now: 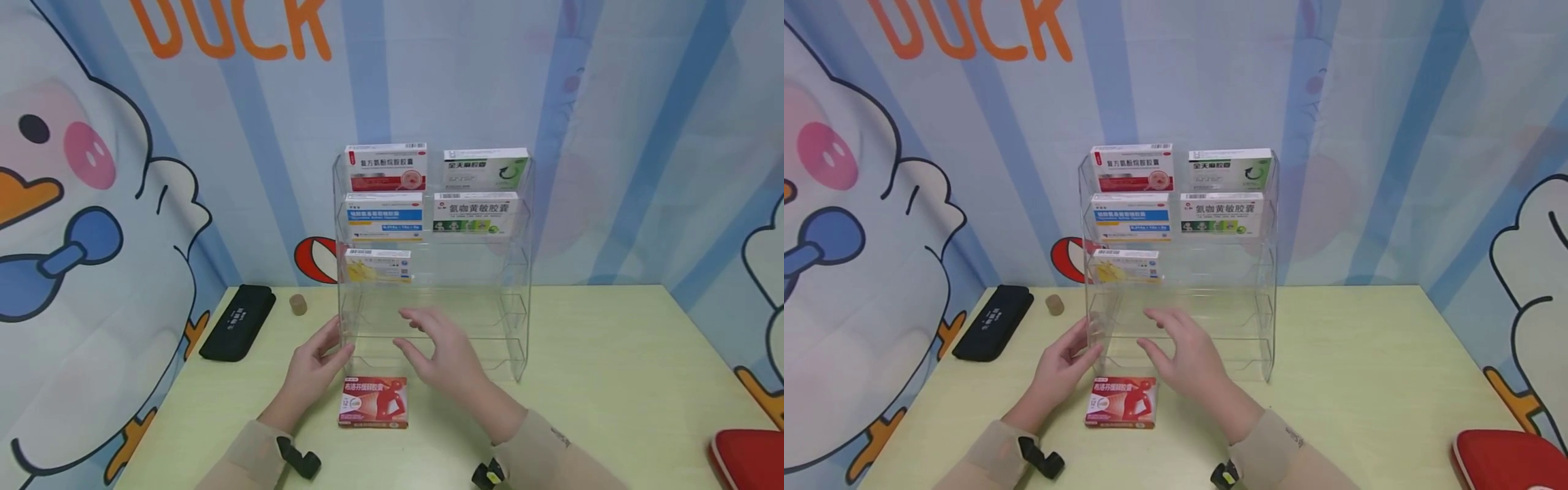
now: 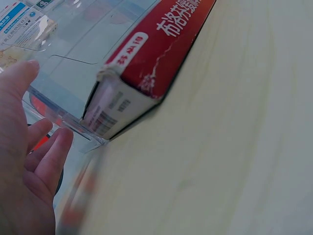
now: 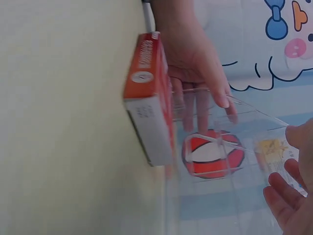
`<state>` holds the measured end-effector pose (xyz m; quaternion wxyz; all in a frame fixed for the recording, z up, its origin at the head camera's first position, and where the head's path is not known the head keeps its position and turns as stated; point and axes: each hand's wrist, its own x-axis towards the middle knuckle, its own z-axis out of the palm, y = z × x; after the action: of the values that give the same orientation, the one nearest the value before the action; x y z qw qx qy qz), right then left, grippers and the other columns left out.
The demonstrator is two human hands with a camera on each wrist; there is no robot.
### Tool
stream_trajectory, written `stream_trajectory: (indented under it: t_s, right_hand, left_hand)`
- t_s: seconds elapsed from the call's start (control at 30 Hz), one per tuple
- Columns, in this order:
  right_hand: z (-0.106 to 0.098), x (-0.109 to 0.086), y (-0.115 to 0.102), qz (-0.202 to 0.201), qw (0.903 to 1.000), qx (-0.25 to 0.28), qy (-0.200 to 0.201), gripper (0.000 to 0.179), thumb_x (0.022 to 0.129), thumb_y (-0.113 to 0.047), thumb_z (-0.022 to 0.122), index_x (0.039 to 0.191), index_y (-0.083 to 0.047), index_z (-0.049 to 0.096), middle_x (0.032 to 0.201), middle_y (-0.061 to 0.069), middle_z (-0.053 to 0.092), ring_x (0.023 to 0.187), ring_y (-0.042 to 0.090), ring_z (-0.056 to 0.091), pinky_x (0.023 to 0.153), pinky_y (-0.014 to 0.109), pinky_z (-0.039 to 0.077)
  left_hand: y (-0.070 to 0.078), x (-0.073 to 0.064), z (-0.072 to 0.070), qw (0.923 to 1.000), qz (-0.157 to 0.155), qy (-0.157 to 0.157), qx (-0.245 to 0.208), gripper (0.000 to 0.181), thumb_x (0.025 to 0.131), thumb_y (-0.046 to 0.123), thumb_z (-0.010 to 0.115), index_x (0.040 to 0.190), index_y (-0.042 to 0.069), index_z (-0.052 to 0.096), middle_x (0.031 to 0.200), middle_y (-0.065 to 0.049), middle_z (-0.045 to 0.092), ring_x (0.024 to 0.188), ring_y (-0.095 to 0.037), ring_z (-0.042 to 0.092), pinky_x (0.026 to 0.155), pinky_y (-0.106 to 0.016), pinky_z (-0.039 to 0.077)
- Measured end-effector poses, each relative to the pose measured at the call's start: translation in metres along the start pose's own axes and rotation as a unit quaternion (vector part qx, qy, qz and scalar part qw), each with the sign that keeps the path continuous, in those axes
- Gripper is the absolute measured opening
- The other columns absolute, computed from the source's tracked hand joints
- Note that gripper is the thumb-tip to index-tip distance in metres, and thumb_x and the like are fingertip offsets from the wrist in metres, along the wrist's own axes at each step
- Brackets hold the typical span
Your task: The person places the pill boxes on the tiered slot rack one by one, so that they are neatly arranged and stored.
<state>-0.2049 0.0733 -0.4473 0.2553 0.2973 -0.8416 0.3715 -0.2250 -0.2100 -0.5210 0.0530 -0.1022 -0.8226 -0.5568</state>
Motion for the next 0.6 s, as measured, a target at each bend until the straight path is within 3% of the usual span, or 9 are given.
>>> stream_trajectory:
  t_s: [0.33,0.6]
  right_hand:
    - [0.015,-0.038,0.0,0.025,0.9981,0.02,-0.053,0.043,0.094,-0.021,0.089,0.132,-0.007,0.074,0.124,0.007,0.079,0.103,0.018,0.077,0.091,0.035,0.069]
    - [0.02,-0.056,0.002,0.071,0.9924,0.055,-0.085,0.037,0.097,-0.02,0.086,0.13,-0.007,0.076,0.124,0.006,0.079,0.106,0.022,0.077,0.095,0.039,0.069]
  left_hand:
    - [-0.001,0.0,0.001,1.0,0.006,-0.002,0.002,0.067,0.105,0.03,0.077,0.166,0.035,0.049,0.16,-0.006,0.065,0.148,-0.032,0.064,0.111,-0.035,0.061]
    - [0.002,0.0,0.0,1.0,0.005,-0.001,0.002,0.066,0.106,0.03,0.077,0.166,0.034,0.05,0.16,-0.006,0.065,0.148,-0.033,0.064,0.111,-0.035,0.061]
